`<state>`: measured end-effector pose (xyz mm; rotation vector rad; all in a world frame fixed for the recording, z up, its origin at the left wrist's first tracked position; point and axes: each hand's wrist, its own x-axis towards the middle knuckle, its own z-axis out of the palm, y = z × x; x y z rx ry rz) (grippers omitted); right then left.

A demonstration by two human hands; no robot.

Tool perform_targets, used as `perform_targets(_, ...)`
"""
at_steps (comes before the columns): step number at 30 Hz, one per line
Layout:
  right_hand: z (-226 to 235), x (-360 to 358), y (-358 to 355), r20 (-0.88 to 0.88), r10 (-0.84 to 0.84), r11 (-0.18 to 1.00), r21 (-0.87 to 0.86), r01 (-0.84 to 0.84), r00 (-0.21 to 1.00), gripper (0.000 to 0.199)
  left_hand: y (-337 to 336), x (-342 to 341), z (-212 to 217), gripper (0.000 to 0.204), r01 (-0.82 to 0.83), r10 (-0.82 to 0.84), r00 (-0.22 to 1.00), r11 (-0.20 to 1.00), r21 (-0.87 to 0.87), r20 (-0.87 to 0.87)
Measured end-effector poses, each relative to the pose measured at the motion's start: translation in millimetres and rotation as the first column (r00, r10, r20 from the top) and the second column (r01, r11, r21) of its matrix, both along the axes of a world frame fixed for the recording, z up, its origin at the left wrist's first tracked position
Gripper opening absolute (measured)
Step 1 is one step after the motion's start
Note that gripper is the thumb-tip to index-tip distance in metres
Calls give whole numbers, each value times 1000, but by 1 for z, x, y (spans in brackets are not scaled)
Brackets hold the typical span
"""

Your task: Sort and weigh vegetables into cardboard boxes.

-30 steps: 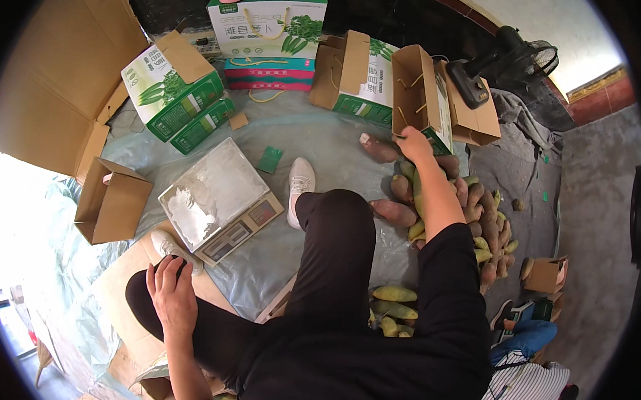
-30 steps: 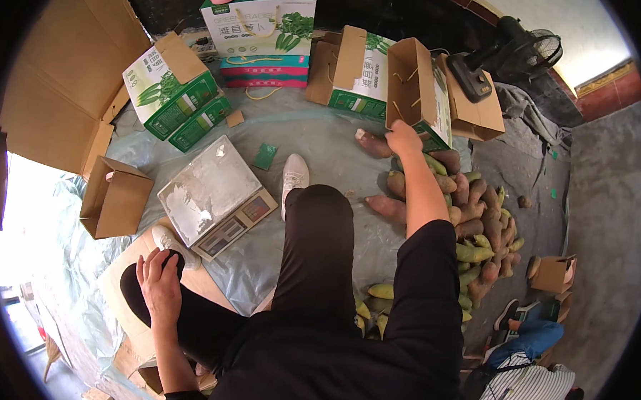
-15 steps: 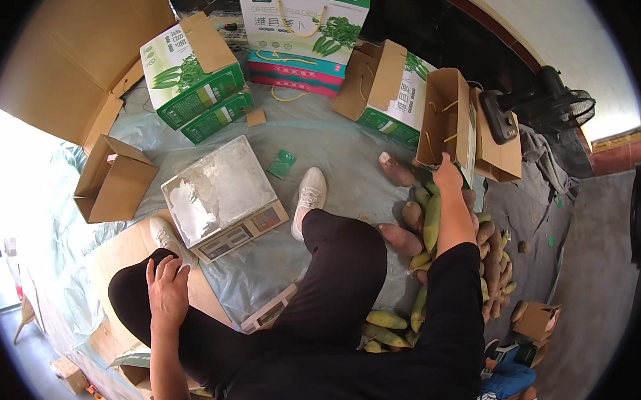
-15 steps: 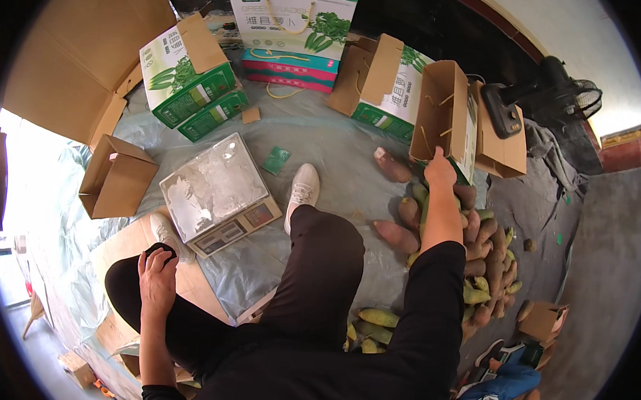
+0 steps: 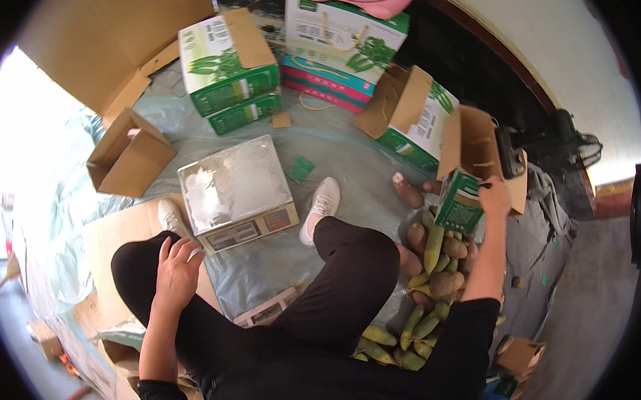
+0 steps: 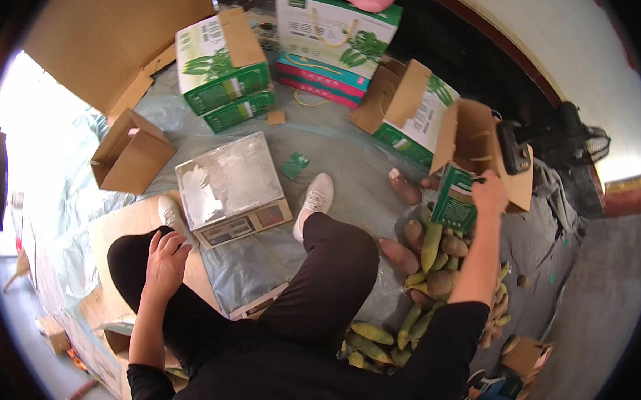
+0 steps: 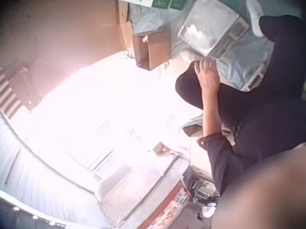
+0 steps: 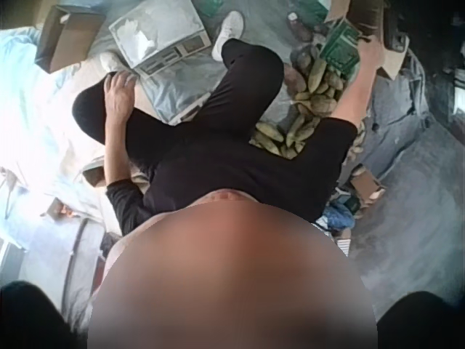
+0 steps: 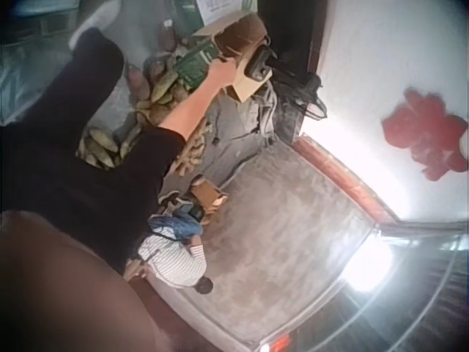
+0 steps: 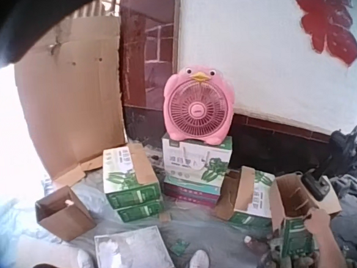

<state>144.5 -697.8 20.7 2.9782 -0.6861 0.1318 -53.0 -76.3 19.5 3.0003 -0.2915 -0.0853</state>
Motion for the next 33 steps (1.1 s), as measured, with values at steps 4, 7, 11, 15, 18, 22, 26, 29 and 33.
perform_targets(4,60,-8,6,157,85,972,203,-117,984,22,7,-6,-5,22,39,-38,998,999,-11,59)
perform_targets(7,107,-21,42,206,154,947,248,-203,966,18,13,-12,-8,24,30,-30,998,1000,-1,50)
perform_targets(11,142,-36,74,264,273,864,355,-356,925,17,20,-18,-5,23,28,-27,997,999,-20,73)
perform_targets(15,170,-50,122,343,437,788,300,-538,831,18,25,-22,-6,22,53,-47,994,997,-55,100)
perform_targets(18,185,-52,158,396,529,717,265,-644,751,18,27,-26,-3,21,24,-11,993,993,-111,121)
perform_targets(22,205,-51,226,419,701,560,177,-810,576,19,29,-28,14,34,-34,52,993,986,-165,110)
perform_targets(26,212,-50,280,458,795,370,155,-916,398,25,37,-14,51,76,-121,192,951,953,-278,241)
perform_targets(29,207,-52,315,436,852,235,177,-956,290,27,42,5,85,83,-157,256,874,953,-259,414)
perform_targets(33,195,-52,342,372,905,132,215,-968,206,29,55,16,97,86,-167,218,791,976,-142,572)
